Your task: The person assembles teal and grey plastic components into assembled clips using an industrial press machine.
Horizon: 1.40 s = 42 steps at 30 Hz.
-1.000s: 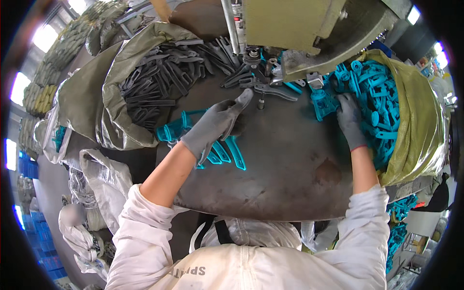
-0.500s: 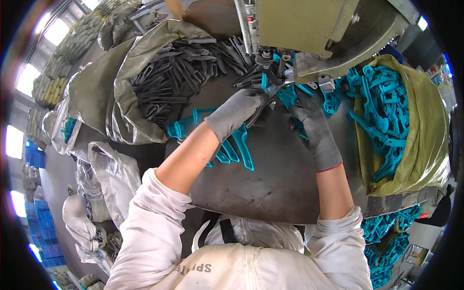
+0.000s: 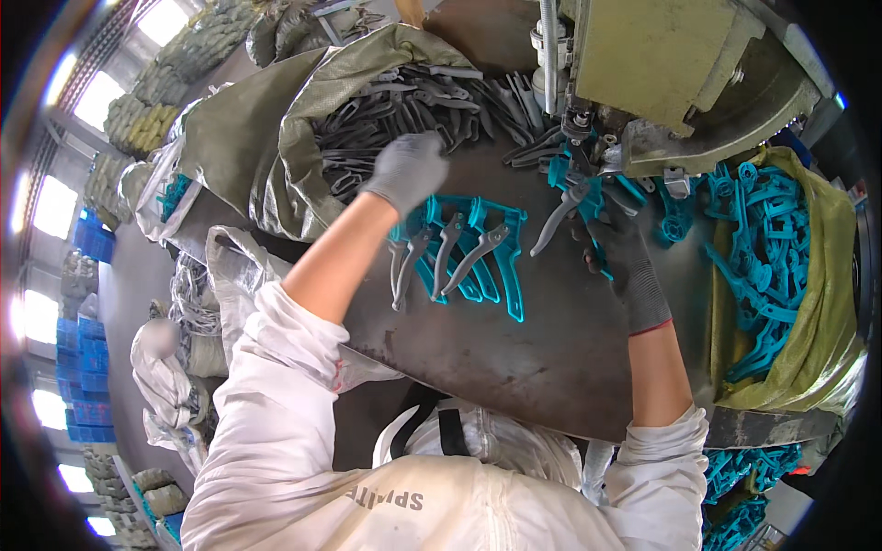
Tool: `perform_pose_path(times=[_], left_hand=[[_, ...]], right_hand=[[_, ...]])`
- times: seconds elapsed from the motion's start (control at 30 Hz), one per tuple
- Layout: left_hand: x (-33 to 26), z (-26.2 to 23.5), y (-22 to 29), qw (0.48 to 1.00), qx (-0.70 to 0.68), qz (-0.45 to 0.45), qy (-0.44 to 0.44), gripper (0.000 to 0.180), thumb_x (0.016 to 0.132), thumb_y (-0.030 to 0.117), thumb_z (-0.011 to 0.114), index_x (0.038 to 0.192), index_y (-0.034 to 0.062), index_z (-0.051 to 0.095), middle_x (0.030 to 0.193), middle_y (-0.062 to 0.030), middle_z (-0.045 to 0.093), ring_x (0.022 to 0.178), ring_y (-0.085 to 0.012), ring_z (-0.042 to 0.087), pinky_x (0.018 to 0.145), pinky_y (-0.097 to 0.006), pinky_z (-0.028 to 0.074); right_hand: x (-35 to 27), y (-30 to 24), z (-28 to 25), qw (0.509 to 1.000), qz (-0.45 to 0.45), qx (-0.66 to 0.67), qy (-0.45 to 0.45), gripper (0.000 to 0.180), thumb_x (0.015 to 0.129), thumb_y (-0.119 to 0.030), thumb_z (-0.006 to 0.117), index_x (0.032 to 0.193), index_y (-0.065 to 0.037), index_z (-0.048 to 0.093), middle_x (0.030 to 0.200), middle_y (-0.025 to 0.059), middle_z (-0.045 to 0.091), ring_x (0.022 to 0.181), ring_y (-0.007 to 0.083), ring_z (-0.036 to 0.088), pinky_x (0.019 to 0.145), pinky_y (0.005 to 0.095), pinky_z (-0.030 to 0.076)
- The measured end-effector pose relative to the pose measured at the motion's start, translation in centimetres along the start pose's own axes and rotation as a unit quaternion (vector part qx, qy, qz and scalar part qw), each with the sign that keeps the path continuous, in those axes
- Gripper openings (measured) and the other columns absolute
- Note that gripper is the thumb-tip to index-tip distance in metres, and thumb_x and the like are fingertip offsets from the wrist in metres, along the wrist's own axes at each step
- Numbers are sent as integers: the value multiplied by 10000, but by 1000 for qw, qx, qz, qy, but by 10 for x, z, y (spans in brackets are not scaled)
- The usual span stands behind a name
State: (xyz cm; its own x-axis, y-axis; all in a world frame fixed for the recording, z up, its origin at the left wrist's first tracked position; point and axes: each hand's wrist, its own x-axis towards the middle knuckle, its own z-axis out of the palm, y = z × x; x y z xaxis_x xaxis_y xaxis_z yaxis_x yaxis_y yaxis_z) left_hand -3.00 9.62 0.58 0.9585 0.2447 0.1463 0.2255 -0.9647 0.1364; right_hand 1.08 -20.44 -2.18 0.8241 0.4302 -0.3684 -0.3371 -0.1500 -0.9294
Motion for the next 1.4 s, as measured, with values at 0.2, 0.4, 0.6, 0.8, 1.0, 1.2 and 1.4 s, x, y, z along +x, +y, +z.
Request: perform_pose_path(times=[0.2, 0.4, 0.6, 0.8, 1.0, 1.2, 1.4], left_hand=[[-12, 20, -111, 995, 98, -16, -25, 291, 799, 162, 468, 1018, 50, 624, 1036, -198, 624, 946, -334, 614, 824, -397, 486], [-20, -33, -69, 920, -345, -137, -124, 317, 844, 170, 481, 1107, 20, 573, 1016, -152, 630, 874, -287, 641, 764, -385, 514], [-46, -62, -4, 763, -620, -131, -130, 239, 845, 72, 546, 1065, -23, 542, 878, -89, 596, 761, -165, 614, 648, -278, 516], [-35, -40, 28, 778, -544, -32, -311, 328, 857, 186, 595, 1086, -40, 532, 774, -11, 554, 651, -76, 503, 541, -211, 415], [-44, -55, 102, 773, -534, 22, -342, 357, 895, 355, 571, 993, 12, 569, 731, 10, 535, 585, -37, 466, 486, -191, 366], [-48, -12, 135, 711, -614, -29, -341, 421, 920, 376, 521, 1067, -17, 556, 852, -41, 581, 679, -108, 575, 601, -235, 502], [-50, 20, 102, 755, -545, -113, -346, 404, 932, 251, 502, 1196, -52, 467, 1024, -107, 587, 895, -195, 625, 822, -318, 524]], right_hand=[[-4, -4, 7, 998, -27, 41, 25, 261, 846, -93, 535, 1106, -97, 563, 833, 48, 603, 515, 105, 519, 441, 250, 445], [-4, -4, 6, 991, -128, 20, 31, 291, 839, -130, 563, 1129, -112, 561, 854, 46, 611, 591, 99, 543, 491, 237, 456], [-19, -10, 0, 999, -24, -28, -10, 358, 879, -206, 538, 1220, -104, 500, 949, 27, 600, 751, 107, 570, 521, 217, 438], [-13, 7, -5, 998, -30, 47, -20, 197, 879, -156, 513, 1054, -69, 542, 806, 61, 613, 494, 90, 534, 416, 242, 427], [-10, 19, 13, 995, -93, -18, 26, 220, 891, -143, 528, 1087, -42, 534, 819, 53, 617, 610, 145, 587, 525, 289, 480], [8, 68, -58, 959, -163, -228, -41, 275, 884, -150, 523, 1131, -29, 537, 1130, 148, 580, 871, 267, 625, 787, 364, 477], [-51, 31, -177, 793, -46, -474, 380, 335, 861, -341, 533, 941, -20, 587, 879, 271, 602, 866, 440, 578, 691, 512, 453]])
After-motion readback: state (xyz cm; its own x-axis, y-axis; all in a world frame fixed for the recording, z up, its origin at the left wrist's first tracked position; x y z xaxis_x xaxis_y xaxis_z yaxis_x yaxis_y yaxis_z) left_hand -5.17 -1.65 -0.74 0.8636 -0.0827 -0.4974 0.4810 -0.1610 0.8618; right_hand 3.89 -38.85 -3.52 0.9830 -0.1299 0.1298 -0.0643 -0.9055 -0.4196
